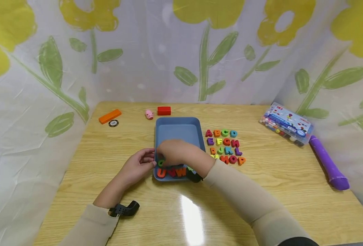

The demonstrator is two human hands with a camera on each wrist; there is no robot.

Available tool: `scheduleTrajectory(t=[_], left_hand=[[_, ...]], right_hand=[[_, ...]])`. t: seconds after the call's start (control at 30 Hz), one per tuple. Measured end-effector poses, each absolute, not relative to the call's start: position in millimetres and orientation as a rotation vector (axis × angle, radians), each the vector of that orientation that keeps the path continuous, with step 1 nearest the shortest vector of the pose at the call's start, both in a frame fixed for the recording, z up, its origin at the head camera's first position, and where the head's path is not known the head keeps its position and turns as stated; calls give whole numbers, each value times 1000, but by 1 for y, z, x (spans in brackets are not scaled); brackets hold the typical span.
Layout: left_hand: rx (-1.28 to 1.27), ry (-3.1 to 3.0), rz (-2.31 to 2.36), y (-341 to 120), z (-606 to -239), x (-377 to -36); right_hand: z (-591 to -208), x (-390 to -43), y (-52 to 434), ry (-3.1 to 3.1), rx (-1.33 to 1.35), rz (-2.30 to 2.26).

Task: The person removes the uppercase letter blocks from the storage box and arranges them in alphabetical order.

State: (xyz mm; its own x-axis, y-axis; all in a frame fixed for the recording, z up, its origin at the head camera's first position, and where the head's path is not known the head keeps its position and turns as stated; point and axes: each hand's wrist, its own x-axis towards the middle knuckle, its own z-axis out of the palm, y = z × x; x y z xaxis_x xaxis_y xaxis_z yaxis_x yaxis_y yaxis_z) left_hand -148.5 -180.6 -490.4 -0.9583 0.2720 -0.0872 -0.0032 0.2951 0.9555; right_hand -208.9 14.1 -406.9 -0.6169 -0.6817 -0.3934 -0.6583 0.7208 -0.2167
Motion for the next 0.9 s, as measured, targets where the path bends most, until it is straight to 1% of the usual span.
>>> scheduleTrajectory(t=[0.37, 0.57, 0.7, 0.8, 0.9], left_hand=[[247, 2326, 1717, -181, -490, -149], [243, 2323, 1710, -179, -491, -148], [230, 2341, 1696, -178, -489, -148], [217, 2372, 1669, -177, -488, -148], [195, 2386, 1643, -177, -487, -148]], right_hand=[[-414, -212, 12, 2462, -1011, -128], [-405, -213, 21, 2456, -986, -204], [-385, -214, 47, 2529, -990, -281], [-369, -209, 81, 2624, -984, -353], [-362, -200, 122, 2725, -914, -436]])
